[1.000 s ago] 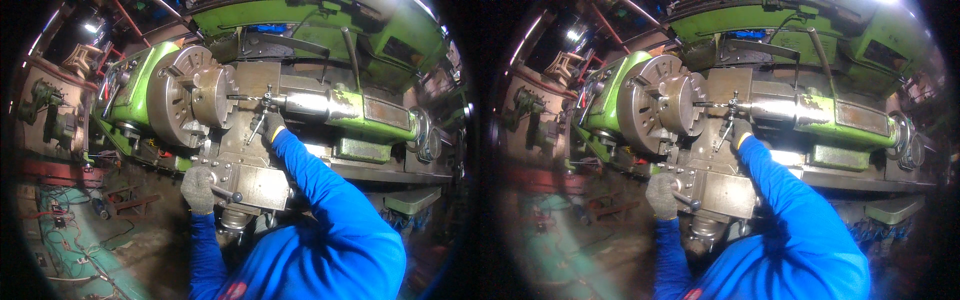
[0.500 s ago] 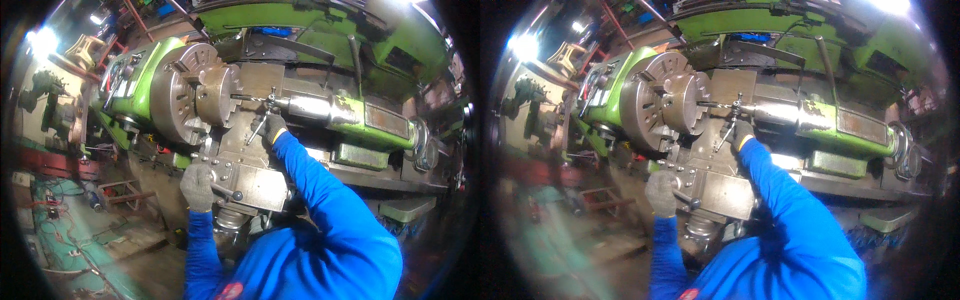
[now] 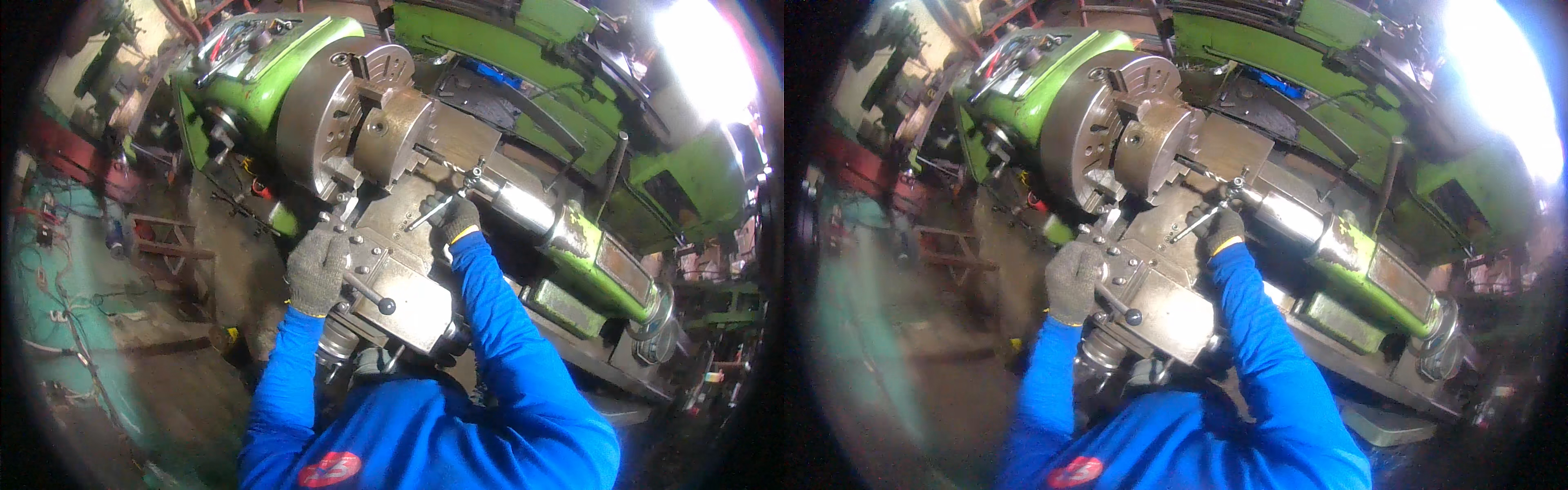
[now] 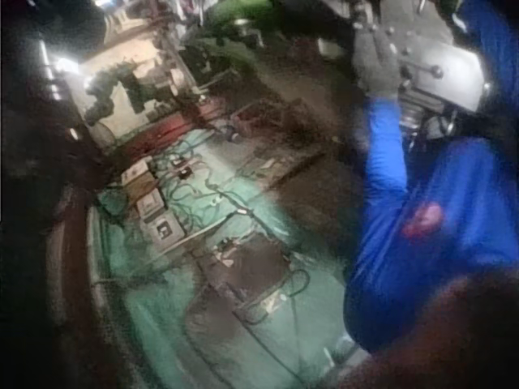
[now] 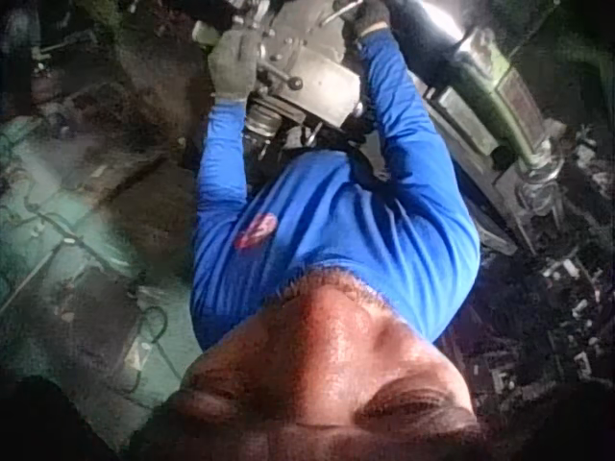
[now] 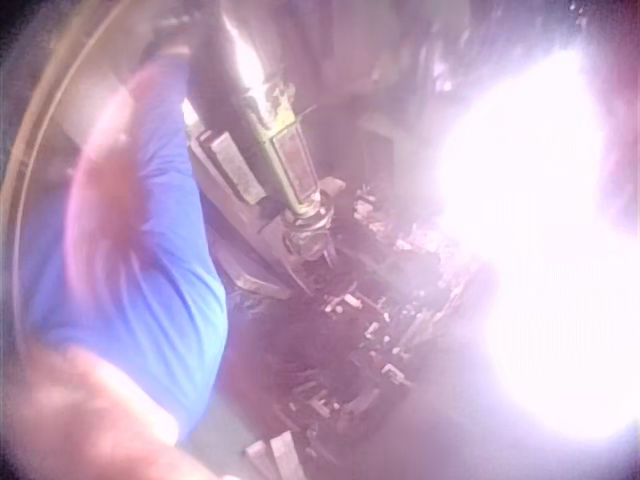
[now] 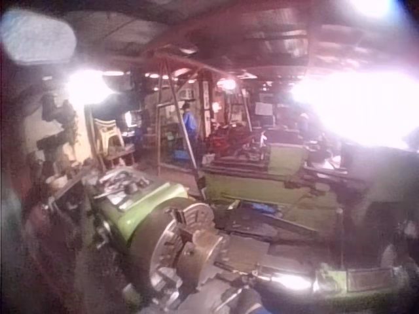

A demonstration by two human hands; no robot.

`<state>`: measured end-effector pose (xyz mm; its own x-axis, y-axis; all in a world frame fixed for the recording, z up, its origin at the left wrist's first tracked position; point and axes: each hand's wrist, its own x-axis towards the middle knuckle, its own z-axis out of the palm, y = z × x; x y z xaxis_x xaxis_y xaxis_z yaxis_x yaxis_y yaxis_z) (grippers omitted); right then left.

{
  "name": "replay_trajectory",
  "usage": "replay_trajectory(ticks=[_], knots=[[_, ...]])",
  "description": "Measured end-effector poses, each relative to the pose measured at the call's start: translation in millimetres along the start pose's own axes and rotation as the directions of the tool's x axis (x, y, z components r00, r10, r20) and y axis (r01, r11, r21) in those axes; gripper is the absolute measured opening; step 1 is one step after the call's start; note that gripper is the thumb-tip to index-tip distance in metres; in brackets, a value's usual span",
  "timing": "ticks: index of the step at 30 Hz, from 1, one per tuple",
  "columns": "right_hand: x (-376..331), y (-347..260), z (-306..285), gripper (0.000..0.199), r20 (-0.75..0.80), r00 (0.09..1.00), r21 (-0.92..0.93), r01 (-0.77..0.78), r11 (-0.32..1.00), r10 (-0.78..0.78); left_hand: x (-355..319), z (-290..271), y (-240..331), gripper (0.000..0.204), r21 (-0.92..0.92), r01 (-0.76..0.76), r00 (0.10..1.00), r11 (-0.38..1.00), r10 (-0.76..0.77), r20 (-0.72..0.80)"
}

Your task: The person operates a green industrial lathe, using a wrench to tighten the chuck and adjusting the tool post with a handwheel. They repeatedly engage the machine to cut a metal workpiece, then stop to inspect the surface and clear metal shavings by hand.

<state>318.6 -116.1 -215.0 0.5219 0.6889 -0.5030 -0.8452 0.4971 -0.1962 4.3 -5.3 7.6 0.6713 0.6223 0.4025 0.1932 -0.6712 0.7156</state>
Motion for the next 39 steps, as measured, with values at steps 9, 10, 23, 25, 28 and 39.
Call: replay_trajectory(ticks=[9,10,23,25,28,39], knots=[[-13.2,5.8,17.9,0.019,-0.176,0.984,-0.089,0.010,0.996,-0.026,-2.4,-1.4,0.7,0.017,-0.027,0.031,0.999,0.999,-0.031,-0.008],[-15.6,6.3,21.0,0.018,-0.186,0.982,-0.097,0.010,0.995,-0.028,-1.3,-1.4,0.4,0.016,-0.019,0.004,1.000,1.000,-0.004,-0.016],[-25.9,12.4,33.4,0.011,-0.175,0.980,-0.121,0.068,0.990,-0.089,-14.1,4.5,-13.8,0.014,-0.210,0.120,0.993,0.970,-0.116,0.031],[-8.2,8.8,16.1,0.014,-0.077,0.994,-0.068,0.070,0.995,-0.075,-8.1,4.6,-3.3,0.013,-0.137,-0.101,0.992,0.985,0.110,0.059],[-14.0,18.4,18.2,0.013,0.080,0.922,-0.451,0.373,0.811,-0.379,3.2,1.4,-4.9,0.011,-0.014,-0.453,0.870,0.891,0.446,0.209],[-29.9,5.1,31.4,0.021,-0.143,0.987,-0.108,0.053,0.993,-0.068,0.3,-3.0,-6.0,0.021,0.050,-0.377,0.884,0.925,0.344,0.317]])
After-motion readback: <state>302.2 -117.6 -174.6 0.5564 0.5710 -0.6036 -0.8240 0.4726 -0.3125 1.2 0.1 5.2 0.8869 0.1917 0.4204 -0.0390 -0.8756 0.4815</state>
